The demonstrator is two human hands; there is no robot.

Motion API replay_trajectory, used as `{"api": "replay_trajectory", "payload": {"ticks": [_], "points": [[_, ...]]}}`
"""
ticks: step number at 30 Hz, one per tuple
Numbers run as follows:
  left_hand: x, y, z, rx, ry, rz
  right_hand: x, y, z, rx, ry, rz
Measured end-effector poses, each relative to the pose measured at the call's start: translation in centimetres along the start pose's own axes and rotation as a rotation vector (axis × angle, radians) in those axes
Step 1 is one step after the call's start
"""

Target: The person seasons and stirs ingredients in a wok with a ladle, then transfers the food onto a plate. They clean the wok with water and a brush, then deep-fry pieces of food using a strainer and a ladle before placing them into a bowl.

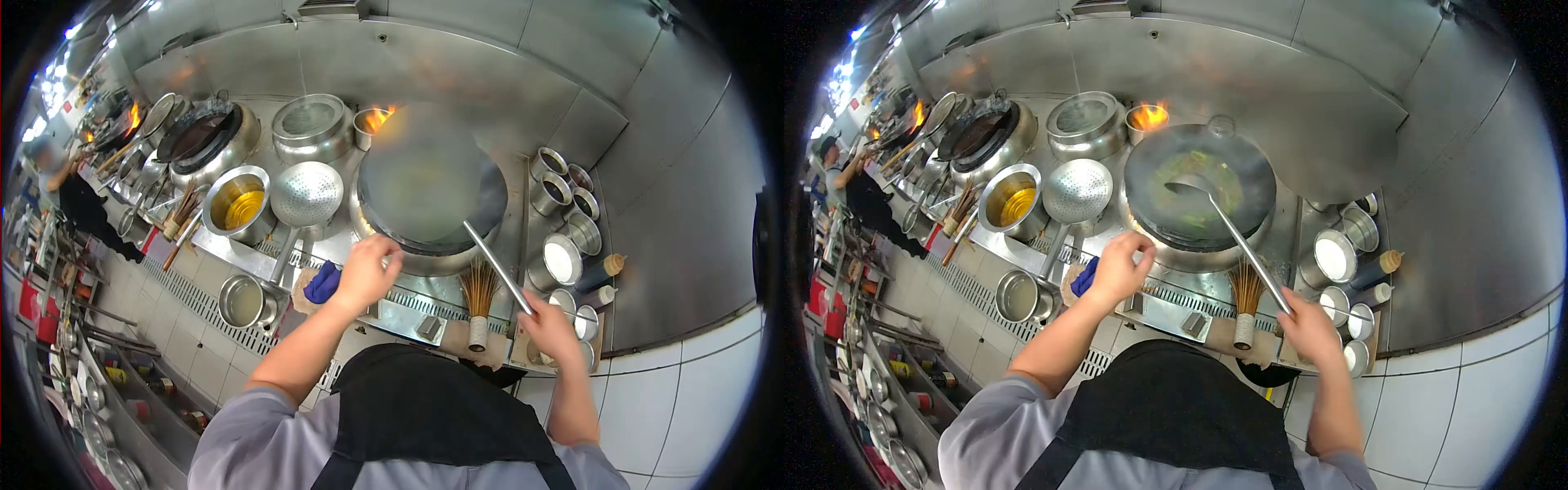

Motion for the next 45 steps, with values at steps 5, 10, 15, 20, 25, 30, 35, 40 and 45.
{"api": "replay_trajectory", "payload": {"ticks": [5, 10, 15, 20, 25, 30, 35, 40, 45], "points": [[0.9, -0.2, -0.6, -0.038, -0.095, 0.037, -3.8, 0.6, -1.0, 0.171, -0.054, 0.079], [0.8, -3.1, -5.7, 0.177, -0.373, -0.010, -5.0, -0.8, -3.6, -0.031, 0.108, -0.027], [3.3, -4.2, -10.1, 0.472, -0.564, 0.029, -8.5, -0.3, -3.3, -0.044, 0.128, -0.205], [3.8, -3.8, -11.5, 0.541, -0.516, 0.085, -6.6, -1.6, -5.8, 0.243, -1.081, -0.213], [5.6, -2.6, -11.8, 0.538, -0.386, 0.052, -0.5, -3.4, -5.2, 0.383, -1.477, -0.194], [3.6, -1.8, -6.9, 0.158, -0.021, -0.186, 8.3, -11.6, -3.0, 0.340, -1.119, -0.068], [4.1, 2.7, 2.0, 0.141, 0.107, -0.153, 20.0, -24.0, -3.1, 0.348, -0.971, -0.001], [11.4, 9.6, 12.7, -0.099, -0.093, 0.217, 32.1, -37.5, -9.7, 0.296, -0.849, 0.031], [15.9, 14.4, 20.6, -0.267, -0.248, 0.480, 39.1, -41.6, -16.1, 0.292, -0.672, -0.036]]}}
Point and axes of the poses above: each hand's wrist, its own y-axis away from the middle knuckle, its own z-axis out of the back of the hand, x = y × z, the point moved 7 cm from there along -y, towards the middle knuckle, and after that the axes turned 13 degrees about y, right-handed, at the moved point
